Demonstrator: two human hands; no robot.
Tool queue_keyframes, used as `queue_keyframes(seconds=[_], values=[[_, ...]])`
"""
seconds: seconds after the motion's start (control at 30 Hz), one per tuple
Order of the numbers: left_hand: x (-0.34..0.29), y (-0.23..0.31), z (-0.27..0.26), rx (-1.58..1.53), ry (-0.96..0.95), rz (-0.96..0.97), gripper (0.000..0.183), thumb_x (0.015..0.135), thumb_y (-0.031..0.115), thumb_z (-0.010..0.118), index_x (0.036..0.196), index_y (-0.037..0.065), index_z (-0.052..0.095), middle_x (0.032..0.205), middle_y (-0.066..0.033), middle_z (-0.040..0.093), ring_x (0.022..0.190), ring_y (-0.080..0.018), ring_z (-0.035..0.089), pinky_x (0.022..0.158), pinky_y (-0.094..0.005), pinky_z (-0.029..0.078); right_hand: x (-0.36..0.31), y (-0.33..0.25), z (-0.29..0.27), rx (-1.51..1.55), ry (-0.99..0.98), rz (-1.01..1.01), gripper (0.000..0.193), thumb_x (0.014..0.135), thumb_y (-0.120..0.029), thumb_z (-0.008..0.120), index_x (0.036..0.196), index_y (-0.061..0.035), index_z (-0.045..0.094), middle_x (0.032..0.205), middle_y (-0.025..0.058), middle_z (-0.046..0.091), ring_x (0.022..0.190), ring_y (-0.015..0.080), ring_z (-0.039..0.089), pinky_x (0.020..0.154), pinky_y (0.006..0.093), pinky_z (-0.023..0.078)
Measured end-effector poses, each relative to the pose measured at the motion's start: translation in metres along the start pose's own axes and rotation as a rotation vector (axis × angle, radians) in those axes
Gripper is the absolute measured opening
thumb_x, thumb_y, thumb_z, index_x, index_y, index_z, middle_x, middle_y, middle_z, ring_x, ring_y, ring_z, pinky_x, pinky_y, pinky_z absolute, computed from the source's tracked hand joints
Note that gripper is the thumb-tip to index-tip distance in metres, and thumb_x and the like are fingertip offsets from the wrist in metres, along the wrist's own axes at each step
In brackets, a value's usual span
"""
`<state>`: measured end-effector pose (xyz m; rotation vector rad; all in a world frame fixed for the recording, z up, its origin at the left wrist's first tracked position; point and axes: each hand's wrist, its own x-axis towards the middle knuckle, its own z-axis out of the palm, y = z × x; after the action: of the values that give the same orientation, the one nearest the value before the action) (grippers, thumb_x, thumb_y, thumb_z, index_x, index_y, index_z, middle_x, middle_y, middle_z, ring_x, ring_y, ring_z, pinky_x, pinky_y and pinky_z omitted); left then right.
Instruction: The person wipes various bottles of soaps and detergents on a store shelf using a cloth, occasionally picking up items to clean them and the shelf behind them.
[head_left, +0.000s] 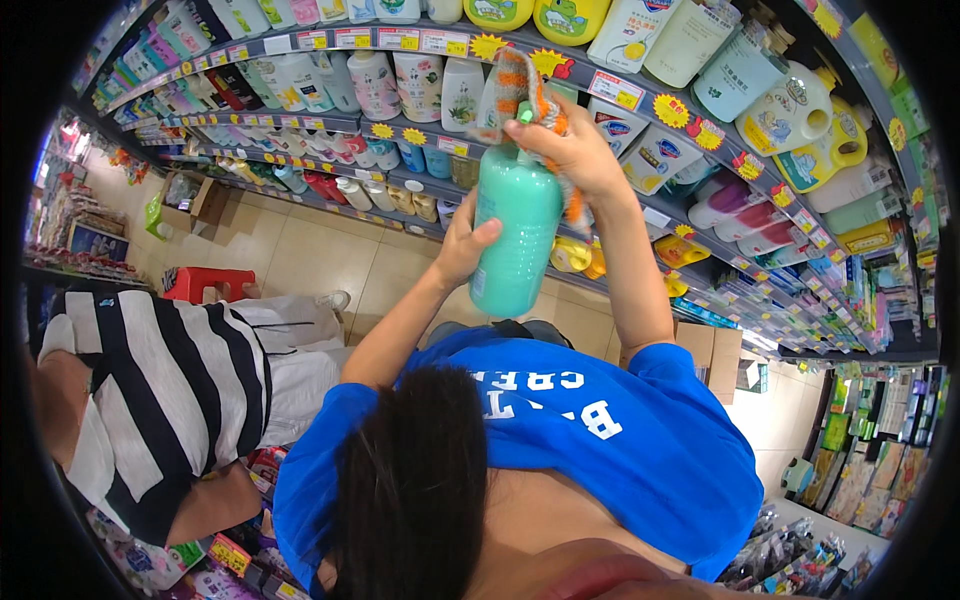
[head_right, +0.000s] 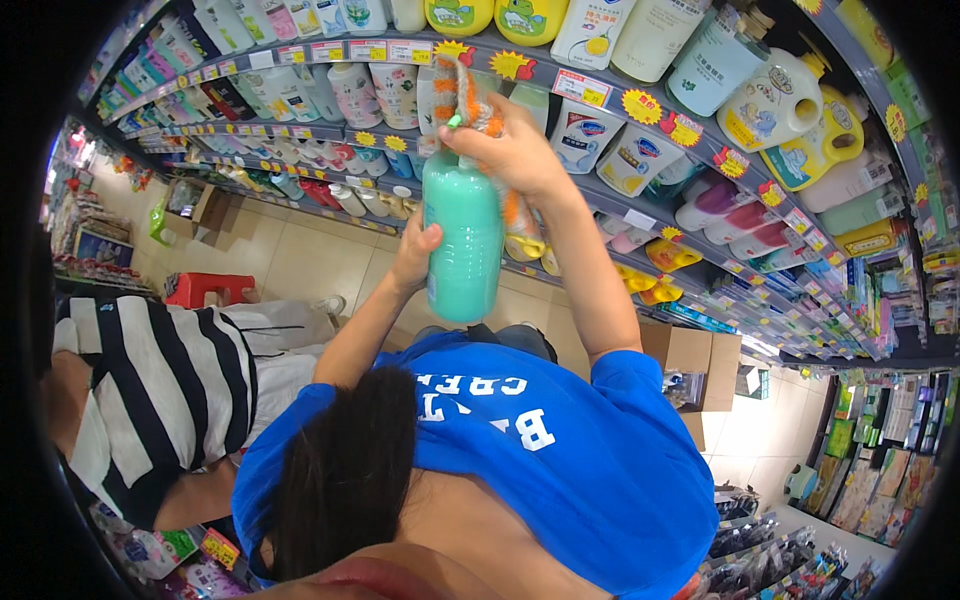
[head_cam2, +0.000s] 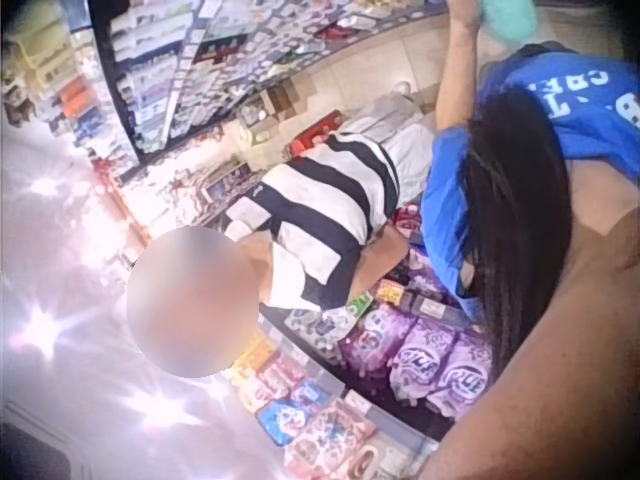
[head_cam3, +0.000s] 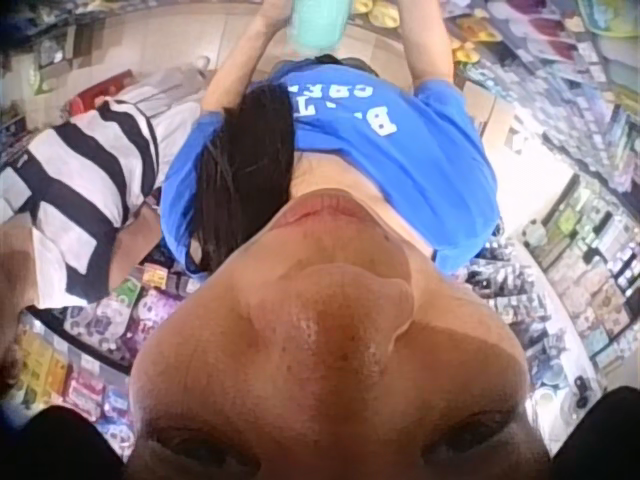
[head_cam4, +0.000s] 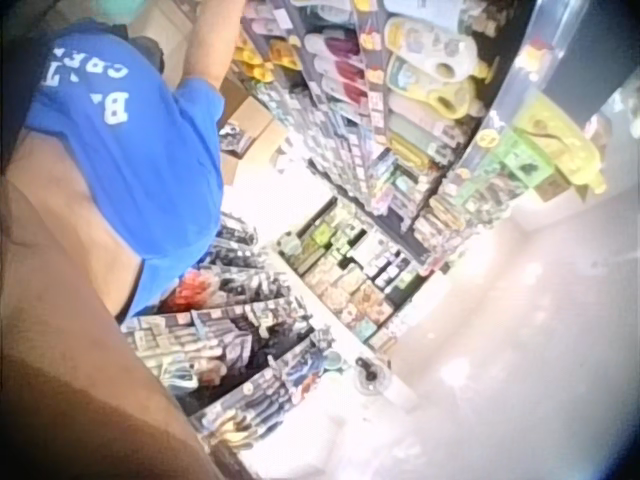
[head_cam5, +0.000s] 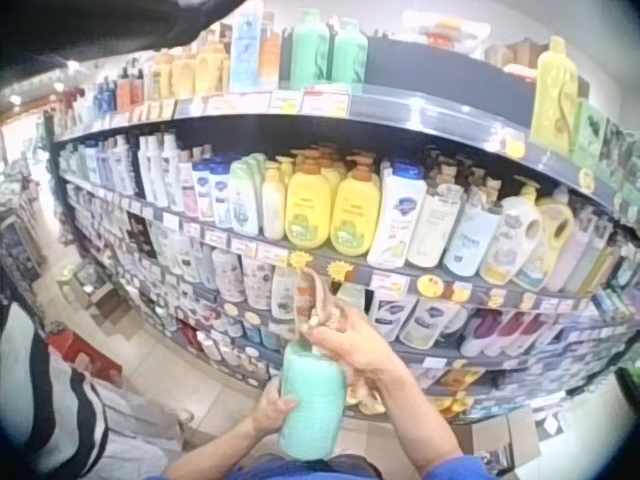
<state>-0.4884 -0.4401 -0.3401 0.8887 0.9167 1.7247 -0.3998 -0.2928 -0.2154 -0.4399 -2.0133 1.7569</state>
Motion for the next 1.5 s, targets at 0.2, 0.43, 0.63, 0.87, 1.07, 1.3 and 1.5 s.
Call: queue_keyframes(seconds=[0.2, 0.43, 0.63, 0.87, 1.07, 1.3, 1.5], values=[[0.003, -0.004, 0.009, 0.392, 0.186, 0.248, 0.071, 0.076, 0.03, 0.071, 0.131, -0.001, 0.038, 0.115, -0.011, 0.054, 0.105, -0.018, 0.053, 0.091, -0.0324, 0.044, -0.005, 0.029, 0.028, -0.238, 0.426, -0.118, 0.045, 0.079, -0.017, 0.071, 0.115, 0.0033, 0.053, 0.098, 0.0091, 0.063, 0.084, 0.013, 0.059, 0.073, 0.0272, 0.049], [-0.007, -0.011, -0.007, 0.049, 0.047, 0.053, 0.076, 0.077, 0.039, 0.07, 0.132, -0.001, 0.037, 0.117, -0.0115, 0.054, 0.106, -0.0189, 0.054, 0.091, -0.034, 0.045, -0.018, 0.014, 0.006, -0.02, 0.173, -0.013, 0.049, 0.076, -0.027, 0.076, 0.11, 0.0035, 0.057, 0.092, 0.0088, 0.066, 0.079, 0.0126, 0.06, 0.071, 0.0274, 0.049], [-0.008, -0.016, -0.013, -0.028, -0.062, -0.017, 0.086, 0.074, 0.057, 0.067, 0.131, 0.001, 0.039, 0.116, -0.0108, 0.054, 0.103, -0.0182, 0.057, 0.087, -0.0326, 0.049, -0.017, 0.021, -0.002, 0.208, 0.109, -0.026, 0.047, 0.08, -0.025, 0.074, 0.114, 0.002, 0.057, 0.1, 0.0079, 0.065, 0.088, 0.0135, 0.06, 0.079, 0.0271, 0.048], [-0.01, -0.023, -0.017, -0.242, -0.137, -0.066, 0.096, 0.071, 0.071, 0.061, 0.133, 0.001, 0.037, 0.12, -0.0124, 0.054, 0.105, -0.0199, 0.057, 0.086, -0.0359, 0.051, -0.008, 0.047, 0.012, 0.689, 0.162, 0.073, 0.05, 0.08, -0.022, 0.074, 0.12, 0.0003, 0.054, 0.111, 0.0097, 0.062, 0.099, 0.0183, 0.061, 0.084, 0.0308, 0.05], [-0.018, -0.012, -0.011, -0.523, -0.206, -0.211, 0.108, 0.065, 0.081, 0.054, 0.139, 0.005, 0.032, 0.122, -0.0218, 0.051, 0.104, -0.037, 0.058, 0.083, -0.0536, 0.051, -0.015, 0.03, 0.0, 0.892, -0.134, -0.01, 0.054, 0.092, -0.031, 0.057, 0.132, 0.002, 0.042, 0.126, 0.0128, 0.052, 0.111, 0.021, 0.053, 0.091, 0.035, 0.046], [-0.023, -0.034, 0.002, -1.028, -0.524, -0.348, 0.111, 0.066, 0.086, 0.045, 0.14, 0.004, 0.029, 0.113, -0.0299, 0.051, 0.088, -0.0445, 0.06, 0.074, -0.0523, 0.051, 0.004, 0.015, 0.018, 0.227, -0.182, -0.092, 0.03, 0.092, -0.028, 0.057, 0.101, 0.0008, 0.063, 0.085, 0.0012, 0.063, 0.075, 0.007, 0.055, 0.07, 0.0226, 0.045], [-0.024, -0.038, -0.003, -0.987, -0.487, -0.348, 0.112, 0.066, 0.086, 0.044, 0.141, 0.005, 0.028, 0.115, -0.0302, 0.049, 0.09, -0.0455, 0.059, 0.074, -0.0519, 0.05, -0.006, 0.011, 0.027, -0.286, 0.043, -0.27, 0.036, 0.094, -0.033, 0.052, 0.086, 0.0007, 0.059, 0.059, 0.0081, 0.056, 0.054, 0.0149, 0.051, 0.054, 0.0314, 0.042]])
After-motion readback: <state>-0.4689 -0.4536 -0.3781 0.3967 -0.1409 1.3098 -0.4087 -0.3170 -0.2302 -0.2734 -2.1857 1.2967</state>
